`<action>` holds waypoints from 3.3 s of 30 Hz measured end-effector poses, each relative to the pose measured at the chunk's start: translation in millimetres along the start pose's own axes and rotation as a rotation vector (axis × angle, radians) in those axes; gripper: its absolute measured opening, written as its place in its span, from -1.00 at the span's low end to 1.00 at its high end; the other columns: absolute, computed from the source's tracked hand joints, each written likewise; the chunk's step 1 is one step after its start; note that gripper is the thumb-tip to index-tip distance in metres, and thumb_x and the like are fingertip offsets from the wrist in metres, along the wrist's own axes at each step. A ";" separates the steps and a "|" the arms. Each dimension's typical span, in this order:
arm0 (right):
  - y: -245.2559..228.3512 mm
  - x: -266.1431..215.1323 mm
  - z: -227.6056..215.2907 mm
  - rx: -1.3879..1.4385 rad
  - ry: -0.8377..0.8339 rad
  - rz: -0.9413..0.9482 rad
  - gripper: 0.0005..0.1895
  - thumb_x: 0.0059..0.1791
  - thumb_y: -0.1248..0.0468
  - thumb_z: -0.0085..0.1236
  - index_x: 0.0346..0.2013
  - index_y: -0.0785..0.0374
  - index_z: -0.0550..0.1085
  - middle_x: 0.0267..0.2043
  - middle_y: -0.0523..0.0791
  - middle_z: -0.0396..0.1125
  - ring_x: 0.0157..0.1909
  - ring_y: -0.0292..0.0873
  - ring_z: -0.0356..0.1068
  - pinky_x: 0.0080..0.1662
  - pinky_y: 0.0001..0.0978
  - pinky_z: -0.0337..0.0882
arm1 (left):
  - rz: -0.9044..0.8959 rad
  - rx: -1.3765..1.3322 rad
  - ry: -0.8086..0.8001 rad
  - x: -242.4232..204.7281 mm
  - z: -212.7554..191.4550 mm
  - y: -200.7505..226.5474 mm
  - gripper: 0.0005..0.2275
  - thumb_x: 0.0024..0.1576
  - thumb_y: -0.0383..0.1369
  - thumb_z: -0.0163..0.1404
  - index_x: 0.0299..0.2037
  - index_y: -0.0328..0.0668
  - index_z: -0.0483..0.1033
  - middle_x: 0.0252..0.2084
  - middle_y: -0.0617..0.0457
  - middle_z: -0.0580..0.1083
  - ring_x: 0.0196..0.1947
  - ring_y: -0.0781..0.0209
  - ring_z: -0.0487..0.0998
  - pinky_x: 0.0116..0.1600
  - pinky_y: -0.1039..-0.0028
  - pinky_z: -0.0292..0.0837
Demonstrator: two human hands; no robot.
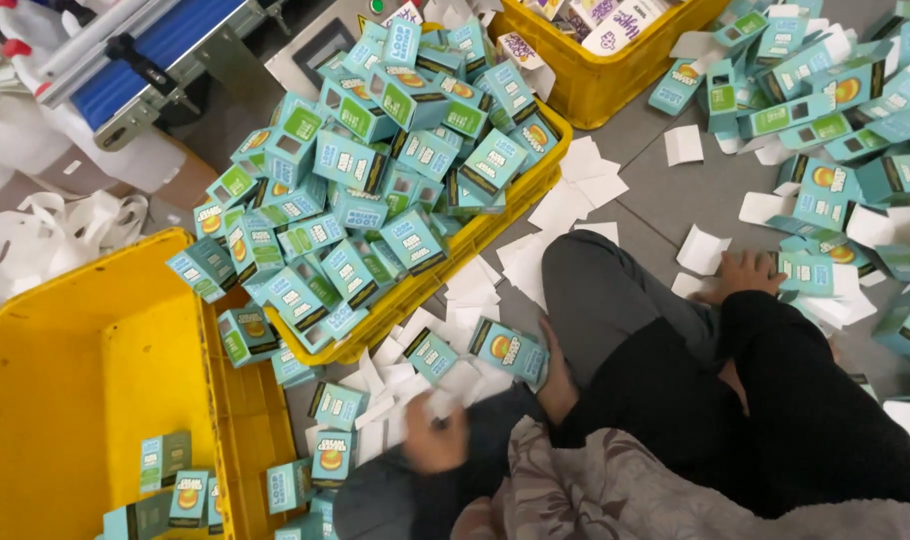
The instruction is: The person sits on the floor and assembles small teal and green cardboard boxes by hand. They pick up flat pieces of cardboard, fold them into box shapes, and place the finished boxes into a yellow crate. The process is repeated continuously throughout the video.
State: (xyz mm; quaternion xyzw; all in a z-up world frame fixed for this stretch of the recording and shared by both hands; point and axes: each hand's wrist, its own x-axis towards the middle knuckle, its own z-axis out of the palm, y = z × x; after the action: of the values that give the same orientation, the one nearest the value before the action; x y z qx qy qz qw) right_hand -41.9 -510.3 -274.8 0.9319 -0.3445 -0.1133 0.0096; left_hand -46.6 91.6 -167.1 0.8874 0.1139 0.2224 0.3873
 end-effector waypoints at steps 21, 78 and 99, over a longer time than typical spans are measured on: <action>-22.5 83.5 -50.8 -0.064 0.376 -0.114 -0.71 0.03 0.13 0.10 -0.28 0.30 0.63 -0.28 0.09 0.52 -0.27 0.20 0.52 -0.24 0.01 0.51 | 0.482 0.183 -0.351 -22.2 128.7 2.1 -0.52 -0.08 -0.27 0.20 0.10 -0.13 0.50 0.34 -0.22 0.27 0.39 -0.29 0.18 0.44 -0.17 -0.09; -281.4 -51.4 -282.5 1.181 -0.181 -1.123 -0.69 -0.07 0.41 0.33 -0.05 0.46 0.57 -0.40 0.13 0.49 -0.48 -0.12 0.52 -0.41 -0.41 0.48 | -0.081 0.341 -0.662 3.3 96.7 117.6 -0.55 0.21 -0.03 -0.01 -0.07 -0.40 0.57 -0.18 -0.27 0.56 -0.08 -0.27 0.63 -0.01 0.03 0.56; -299.9 -123.9 -243.4 1.521 -0.783 -0.842 -0.66 0.10 0.22 0.10 0.07 0.40 0.51 -0.16 0.07 0.46 -0.21 -0.09 0.51 -0.21 -0.20 0.61 | 0.002 -0.696 -0.312 66.7 45.1 147.8 -0.26 -0.10 -0.39 0.44 0.31 -0.31 0.33 0.11 -0.25 0.54 0.17 -0.07 0.53 0.28 -0.01 0.35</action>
State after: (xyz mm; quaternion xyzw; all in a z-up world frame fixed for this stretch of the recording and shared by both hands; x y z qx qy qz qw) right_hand 111.7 -216.4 -41.1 0.6320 0.0593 -0.1569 -0.7566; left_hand 37.9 -11.8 -64.7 0.7261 -0.0294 0.1104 0.6780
